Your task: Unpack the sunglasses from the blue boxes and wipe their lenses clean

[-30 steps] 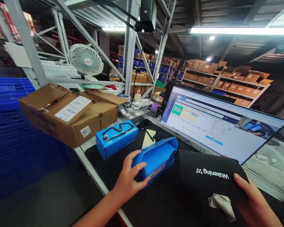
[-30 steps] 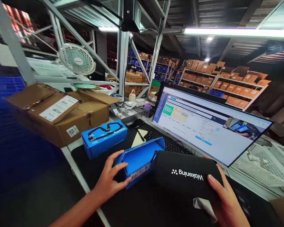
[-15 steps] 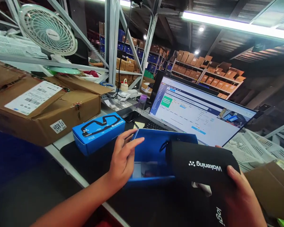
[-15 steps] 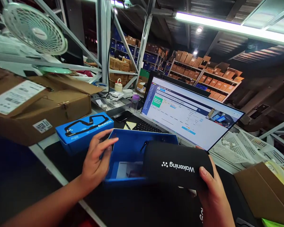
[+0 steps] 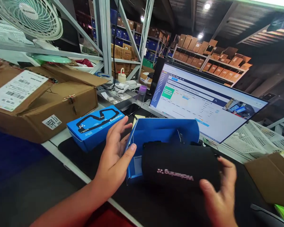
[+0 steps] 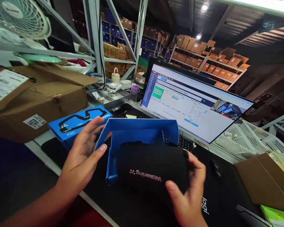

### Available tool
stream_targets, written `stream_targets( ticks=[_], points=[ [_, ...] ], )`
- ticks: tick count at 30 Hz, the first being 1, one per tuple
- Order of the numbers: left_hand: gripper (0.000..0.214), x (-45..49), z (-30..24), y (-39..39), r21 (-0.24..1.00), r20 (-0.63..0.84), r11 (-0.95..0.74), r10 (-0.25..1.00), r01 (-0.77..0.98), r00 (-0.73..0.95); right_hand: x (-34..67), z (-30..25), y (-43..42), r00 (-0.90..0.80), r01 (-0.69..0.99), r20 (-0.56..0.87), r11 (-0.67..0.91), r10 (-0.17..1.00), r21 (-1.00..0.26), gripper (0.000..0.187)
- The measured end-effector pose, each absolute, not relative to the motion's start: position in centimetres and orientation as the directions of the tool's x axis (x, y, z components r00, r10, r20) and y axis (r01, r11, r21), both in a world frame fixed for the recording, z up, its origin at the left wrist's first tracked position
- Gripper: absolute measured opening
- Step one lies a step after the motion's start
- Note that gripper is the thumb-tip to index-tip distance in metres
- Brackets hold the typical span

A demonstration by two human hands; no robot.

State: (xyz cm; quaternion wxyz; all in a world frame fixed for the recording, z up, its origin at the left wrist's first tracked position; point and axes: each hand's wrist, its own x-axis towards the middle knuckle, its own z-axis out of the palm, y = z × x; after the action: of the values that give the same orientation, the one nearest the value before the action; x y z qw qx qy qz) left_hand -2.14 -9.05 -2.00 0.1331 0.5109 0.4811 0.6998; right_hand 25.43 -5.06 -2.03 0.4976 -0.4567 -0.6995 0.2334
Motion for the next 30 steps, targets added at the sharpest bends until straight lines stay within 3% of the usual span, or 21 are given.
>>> stream_targets(
  ticks=[2,3,7,9,13,15,17,22,26,28,30],
  points=[
    [0.052,-3.0,-2.4,-8.9,0.860,0.499,-0.373,0.759,0.348,-0.419,23.6,-3.2,-4.1,-0.124,0.463,0.635,0.611,0.762,-0.642,0.067],
    [0.051,-3.3,-2.7,-8.9,0.873,0.454,-0.308,0.795,0.378,-0.402,22.8,-3.6,-3.5,-0.153,0.488,0.630,0.613,0.761,-0.622,0.064],
    [0.056,-3.6,-3.6,-9.0,0.875,0.374,-0.217,0.871,0.433,-0.319,19.9,-3.6,-1.3,-0.257,0.619,0.366,0.443,0.894,-0.649,0.048],
    [0.057,-3.3,-3.7,-9.0,0.873,0.376,-0.226,0.877,0.431,-0.301,18.8,-3.2,-0.6,-0.331,0.762,0.252,0.415,0.909,-0.497,0.042],
    [0.060,-3.1,-3.7,-8.7,0.893,0.338,-0.198,0.887,0.404,-0.314,17.7,-2.7,-0.2,-0.355,0.931,0.213,0.364,0.911,-0.007,0.050],
    [0.061,-3.2,-3.8,-8.4,0.902,0.327,-0.196,0.892,0.384,-0.313,17.6,-2.9,-0.2,-0.337,0.940,0.199,0.318,0.920,0.119,0.051],
    [0.061,-3.3,-4.0,-8.0,0.904,0.336,-0.214,0.891,0.370,-0.305,17.7,-3.1,-0.3,-0.314,0.943,0.151,0.289,0.937,0.166,0.050],
    [0.059,-3.3,-4.5,-7.5,0.895,0.357,-0.247,0.895,0.372,-0.266,19.4,-3.2,-2.6,-0.311,0.949,0.102,0.302,0.945,0.094,0.036],
    [0.056,-3.9,-5.4,-8.9,0.877,0.357,-0.234,0.902,0.420,-0.242,24.4,-2.6,-6.0,-0.465,0.840,0.074,0.466,0.882,-0.280,0.018],
    [0.055,-4.2,-6.5,-9.7,0.864,0.349,-0.217,0.908,0.454,-0.230,27.3,-2.1,-6.5,-0.410,0.809,0.014,0.371,0.912,-0.456,0.021],
    [0.055,-4.2,-8.0,-10.0,0.859,0.373,-0.230,0.893,0.458,-0.251,29.2,-1.9,-6.1,-0.296,0.767,0.071,0.282,0.952,-0.576,0.029]
  ],
)
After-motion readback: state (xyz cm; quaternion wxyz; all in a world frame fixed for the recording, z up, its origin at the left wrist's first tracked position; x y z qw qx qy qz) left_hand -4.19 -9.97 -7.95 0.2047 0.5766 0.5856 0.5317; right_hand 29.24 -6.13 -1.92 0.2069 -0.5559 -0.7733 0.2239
